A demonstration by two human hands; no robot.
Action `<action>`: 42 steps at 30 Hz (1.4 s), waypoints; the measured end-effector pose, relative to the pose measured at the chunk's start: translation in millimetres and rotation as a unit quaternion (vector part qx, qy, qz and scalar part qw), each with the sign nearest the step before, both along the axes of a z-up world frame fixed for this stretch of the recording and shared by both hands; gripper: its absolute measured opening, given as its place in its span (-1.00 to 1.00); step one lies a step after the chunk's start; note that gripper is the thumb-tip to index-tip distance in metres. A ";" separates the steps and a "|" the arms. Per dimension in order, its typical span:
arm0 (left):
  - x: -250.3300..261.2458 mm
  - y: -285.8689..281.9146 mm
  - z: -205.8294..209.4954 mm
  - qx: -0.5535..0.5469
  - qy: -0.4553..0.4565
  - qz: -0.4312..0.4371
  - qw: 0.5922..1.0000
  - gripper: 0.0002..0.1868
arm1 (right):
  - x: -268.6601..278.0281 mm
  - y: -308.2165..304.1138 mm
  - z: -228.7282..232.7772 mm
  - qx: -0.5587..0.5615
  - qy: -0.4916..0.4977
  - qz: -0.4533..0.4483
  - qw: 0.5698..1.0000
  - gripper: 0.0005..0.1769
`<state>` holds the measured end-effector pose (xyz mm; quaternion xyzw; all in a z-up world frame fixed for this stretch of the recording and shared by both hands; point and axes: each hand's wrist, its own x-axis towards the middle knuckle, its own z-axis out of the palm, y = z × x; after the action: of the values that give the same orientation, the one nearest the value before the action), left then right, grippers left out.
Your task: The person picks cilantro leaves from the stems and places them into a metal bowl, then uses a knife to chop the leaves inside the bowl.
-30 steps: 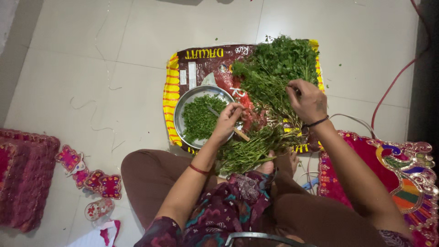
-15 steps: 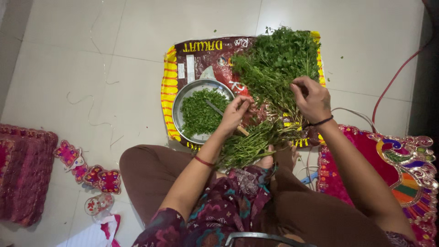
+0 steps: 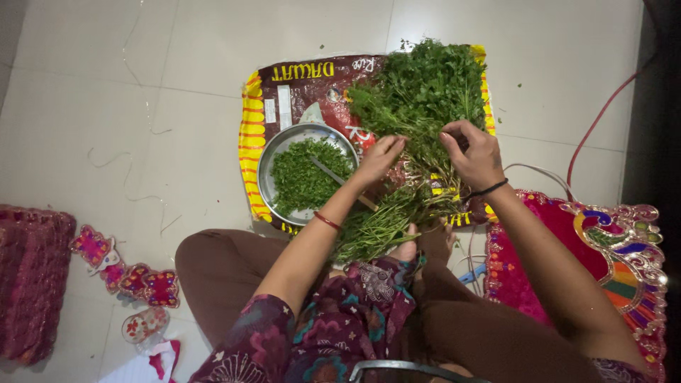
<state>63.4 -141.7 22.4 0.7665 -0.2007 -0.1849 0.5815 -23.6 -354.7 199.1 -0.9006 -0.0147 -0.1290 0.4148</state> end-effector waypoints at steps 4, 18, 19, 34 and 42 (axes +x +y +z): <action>0.8 -1.2 -25.9 -0.072 0.011 -0.049 0.996 -0.58 | 2.9 -12.7 -11.5 0.030 0.038 -0.029 0.998 -0.80; -55.3 19.2 55.2 0.009 0.115 -0.085 0.990 -0.73 | 5.4 -28.1 -48.7 0.048 0.175 -0.085 0.980 -0.48; -56.0 17.2 45.3 0.016 0.050 -0.107 0.993 -0.71 | 4.7 -26.8 -50.0 0.020 0.206 -0.095 0.974 -0.47; -12.3 -17.7 6.0 0.255 -0.281 -0.048 0.924 -0.11 | -7.3 -16.2 -14.5 -0.068 0.014 -0.029 0.997 -0.70; 44.8 -18.5 -78.4 0.315 -0.320 -0.016 0.893 -0.17 | -27.1 -26.1 34.5 -0.131 -0.114 -0.038 0.984 -0.82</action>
<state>108.3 -160.3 -56.0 0.9237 -0.3194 0.0080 0.2113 -50.7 -380.8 233.5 -0.9264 -0.0443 -0.2439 0.2835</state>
